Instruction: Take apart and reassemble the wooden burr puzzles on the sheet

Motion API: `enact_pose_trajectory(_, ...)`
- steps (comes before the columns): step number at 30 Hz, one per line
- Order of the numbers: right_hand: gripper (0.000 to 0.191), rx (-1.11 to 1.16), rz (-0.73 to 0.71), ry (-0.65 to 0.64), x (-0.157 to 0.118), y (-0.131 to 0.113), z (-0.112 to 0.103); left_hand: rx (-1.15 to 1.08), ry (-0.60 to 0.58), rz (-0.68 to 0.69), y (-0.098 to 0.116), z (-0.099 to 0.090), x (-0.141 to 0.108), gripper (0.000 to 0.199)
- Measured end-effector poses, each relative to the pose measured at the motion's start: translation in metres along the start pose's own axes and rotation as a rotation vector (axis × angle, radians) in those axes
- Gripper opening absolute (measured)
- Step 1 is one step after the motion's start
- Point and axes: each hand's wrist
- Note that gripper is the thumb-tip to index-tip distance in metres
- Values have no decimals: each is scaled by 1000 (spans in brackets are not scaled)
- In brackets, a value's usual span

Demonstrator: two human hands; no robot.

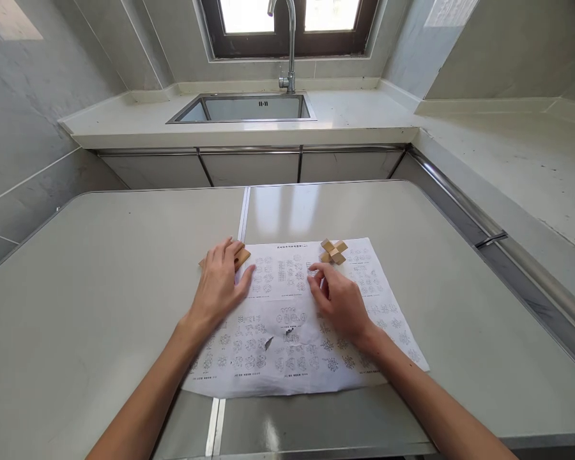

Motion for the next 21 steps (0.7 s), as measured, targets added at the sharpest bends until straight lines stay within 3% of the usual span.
enact_pose_trajectory(5, 14, 205, 169, 193, 3, -1, -2, -67, -11, 244, 17, 4, -9, 35)
enact_pose_trajectory(10, 29, 434, 338, 267, 5, 2, -5, -130, -98, 413, 27, 9, -18, 27)
enact_pose_trajectory(15, 39, 596, 424, 248, 7, 5, -7, -157, -131, 477, 32, 15, -23, 23)
enact_pose_trajectory(21, 42, 623, 442, 265, 8, 7, -8, -152, -134, 510, 31, 20, -25, 20)
Point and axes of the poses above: each hand's wrist, its own x-axis towards the middle knuckle, its own z-axis out of the palm, y = z × x, and after that the axes turned 13 degrees about -z, right-handed
